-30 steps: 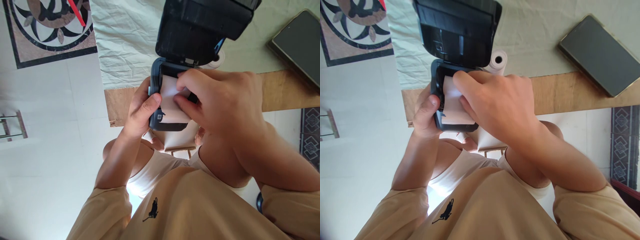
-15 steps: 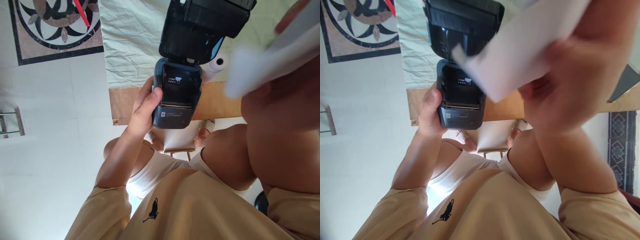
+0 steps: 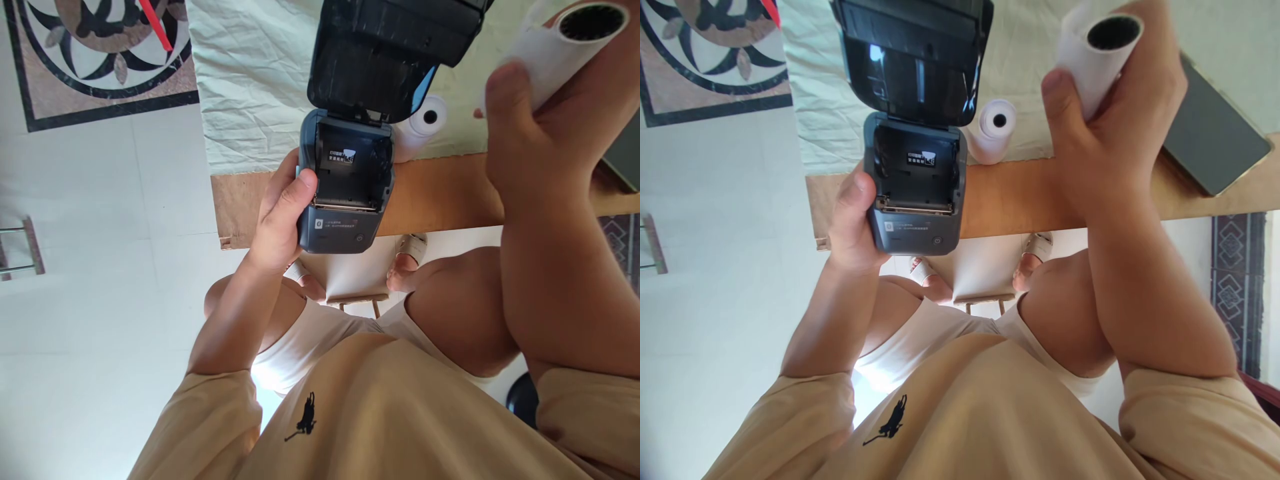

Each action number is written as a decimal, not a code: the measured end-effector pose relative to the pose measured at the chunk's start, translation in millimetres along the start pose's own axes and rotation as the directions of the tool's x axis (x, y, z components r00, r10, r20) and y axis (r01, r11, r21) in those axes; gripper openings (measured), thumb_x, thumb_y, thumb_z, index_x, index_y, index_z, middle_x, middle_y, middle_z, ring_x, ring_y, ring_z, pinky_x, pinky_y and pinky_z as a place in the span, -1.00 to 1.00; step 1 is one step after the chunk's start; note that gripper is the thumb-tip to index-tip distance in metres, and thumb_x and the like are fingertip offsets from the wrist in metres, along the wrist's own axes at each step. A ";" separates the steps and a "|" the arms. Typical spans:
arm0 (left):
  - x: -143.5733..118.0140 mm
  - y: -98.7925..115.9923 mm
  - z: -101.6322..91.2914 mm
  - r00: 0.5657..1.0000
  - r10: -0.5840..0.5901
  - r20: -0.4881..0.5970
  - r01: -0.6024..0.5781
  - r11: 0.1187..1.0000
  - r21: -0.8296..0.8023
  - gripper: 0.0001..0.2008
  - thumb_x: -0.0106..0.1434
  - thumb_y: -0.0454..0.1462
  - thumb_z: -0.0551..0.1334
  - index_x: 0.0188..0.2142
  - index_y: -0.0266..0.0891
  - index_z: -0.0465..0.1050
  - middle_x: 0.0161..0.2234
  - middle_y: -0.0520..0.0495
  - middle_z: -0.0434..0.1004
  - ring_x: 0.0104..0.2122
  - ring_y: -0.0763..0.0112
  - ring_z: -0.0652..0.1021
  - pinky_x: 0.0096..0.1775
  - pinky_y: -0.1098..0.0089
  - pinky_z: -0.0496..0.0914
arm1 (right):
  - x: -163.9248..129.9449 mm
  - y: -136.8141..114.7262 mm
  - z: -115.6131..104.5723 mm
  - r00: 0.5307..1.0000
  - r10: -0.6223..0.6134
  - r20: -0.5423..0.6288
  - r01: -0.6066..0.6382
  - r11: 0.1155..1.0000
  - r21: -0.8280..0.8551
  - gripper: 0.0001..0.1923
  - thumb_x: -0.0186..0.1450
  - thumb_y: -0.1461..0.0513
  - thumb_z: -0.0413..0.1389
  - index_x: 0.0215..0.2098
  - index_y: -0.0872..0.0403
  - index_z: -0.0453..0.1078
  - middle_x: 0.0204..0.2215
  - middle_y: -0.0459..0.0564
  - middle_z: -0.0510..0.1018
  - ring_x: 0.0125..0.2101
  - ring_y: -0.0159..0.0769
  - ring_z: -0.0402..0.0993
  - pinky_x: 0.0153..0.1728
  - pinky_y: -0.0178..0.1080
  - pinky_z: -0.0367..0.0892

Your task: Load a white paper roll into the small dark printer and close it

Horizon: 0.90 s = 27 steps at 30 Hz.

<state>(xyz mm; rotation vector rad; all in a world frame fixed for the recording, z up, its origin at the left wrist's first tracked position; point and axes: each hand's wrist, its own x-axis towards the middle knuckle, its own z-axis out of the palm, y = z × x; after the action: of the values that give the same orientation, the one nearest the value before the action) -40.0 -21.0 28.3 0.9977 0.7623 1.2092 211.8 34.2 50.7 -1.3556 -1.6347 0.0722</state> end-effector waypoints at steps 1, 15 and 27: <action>-0.1 0.4 -0.2 1.000 0.001 0.004 -0.001 1.000 0.000 -0.65 0.24 0.04 0.14 -0.15 -0.11 0.44 -0.14 -0.10 0.56 0.12 0.07 0.49 0.06 0.10 0.44 | -0.1 5.7 -0.7 0.997 -0.077 -0.016 0.076 0.997 -0.023 -0.64 0.14 -0.05 0.09 -0.31 0.03 0.19 -0.46 -0.07 0.24 -0.49 -0.42 0.15 -0.33 -0.18 0.15; 0.2 5.0 1.4 0.999 -0.044 0.008 0.044 0.999 0.026 -0.61 0.19 0.10 0.18 -0.17 -0.09 0.44 -0.23 -0.11 0.58 0.02 0.03 0.54 -0.06 0.11 0.47 | -8.7 -30.2 -5.2 0.957 -0.287 0.046 0.288 0.958 -0.015 -0.66 0.12 0.28 0.03 -0.14 0.16 0.44 -0.26 0.14 0.54 -0.25 -0.17 0.48 -0.27 -0.16 0.35; -0.6 2.2 0.6 1.000 -0.014 0.019 0.014 1.000 -0.008 -0.67 0.24 0.04 0.14 -0.20 -0.10 0.43 -0.17 -0.09 0.55 0.14 0.06 0.48 0.07 0.11 0.43 | -19.0 -38.3 10.3 0.914 -0.128 0.384 0.245 0.930 -0.273 -0.64 0.20 0.20 0.10 -0.02 0.03 0.35 -0.17 0.08 0.52 -0.21 -0.16 0.46 -0.20 -0.15 0.33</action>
<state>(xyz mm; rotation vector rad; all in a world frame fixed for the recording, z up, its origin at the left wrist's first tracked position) -40.4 -21.6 30.5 0.9944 0.7481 1.1886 175.3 10.2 55.8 -1.4764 -2.1563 -0.0645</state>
